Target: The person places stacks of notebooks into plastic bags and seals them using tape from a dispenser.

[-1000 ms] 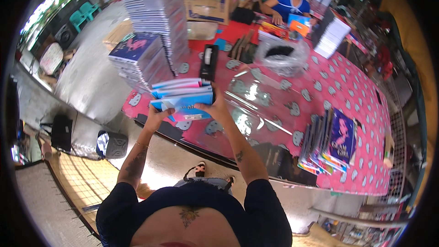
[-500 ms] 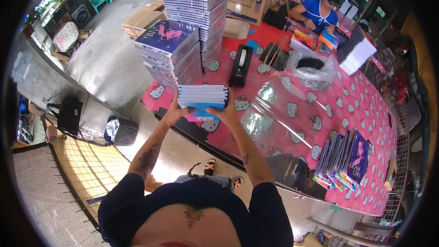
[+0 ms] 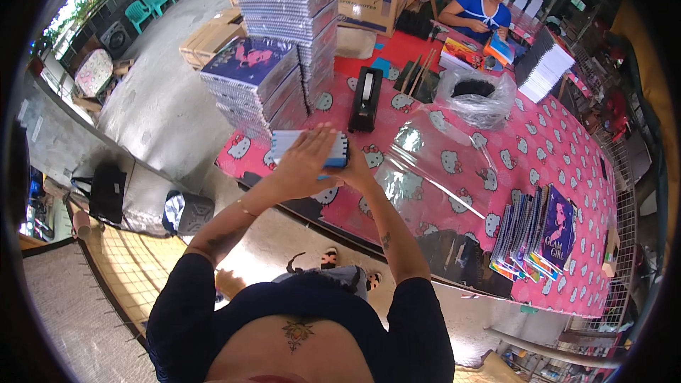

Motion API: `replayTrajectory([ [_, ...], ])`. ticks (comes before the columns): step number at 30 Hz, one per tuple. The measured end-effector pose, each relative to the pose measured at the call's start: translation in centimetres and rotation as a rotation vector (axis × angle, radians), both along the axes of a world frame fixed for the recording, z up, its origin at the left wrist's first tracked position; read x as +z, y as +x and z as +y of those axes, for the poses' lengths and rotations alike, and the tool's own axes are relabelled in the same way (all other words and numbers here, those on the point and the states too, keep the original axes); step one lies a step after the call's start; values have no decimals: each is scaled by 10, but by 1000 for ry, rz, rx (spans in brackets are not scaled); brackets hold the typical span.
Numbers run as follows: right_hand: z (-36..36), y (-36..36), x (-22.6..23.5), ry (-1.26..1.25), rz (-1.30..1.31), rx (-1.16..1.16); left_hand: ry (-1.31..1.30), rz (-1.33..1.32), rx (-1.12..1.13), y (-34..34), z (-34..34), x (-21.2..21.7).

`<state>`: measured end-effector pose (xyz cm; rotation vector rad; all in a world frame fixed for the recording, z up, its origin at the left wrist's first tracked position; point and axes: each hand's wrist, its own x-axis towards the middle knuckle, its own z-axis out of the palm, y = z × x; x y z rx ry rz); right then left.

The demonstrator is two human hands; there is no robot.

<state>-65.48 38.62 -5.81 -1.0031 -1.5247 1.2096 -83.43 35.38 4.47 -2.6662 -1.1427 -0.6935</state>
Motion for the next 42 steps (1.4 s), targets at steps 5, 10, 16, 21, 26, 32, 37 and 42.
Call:
replayTrajectory([
  [5,2,0,3,94,-9,-7,-274,272,47,-25,24,38],
  [10,-11,8,14,165,-57,-43,-148,132,-109,-29,30,27],
  [16,-112,104,41,-284,505,-333,-568,-564,-25,22,9,33],
  [21,-150,208,2,-530,437,-503,-1416,-998,-17,133,9,-38],
  [26,-153,304,-26,-583,363,-614,-1446,-889,-142,228,28,-94],
  [32,-125,325,-26,-597,169,-680,-939,-396,175,265,76,-152],
  [37,-122,330,-29,-627,158,-689,-877,-441,35,263,73,-147],
  [42,-174,310,-17,-348,192,-806,-898,-591,99,221,23,-93],
])
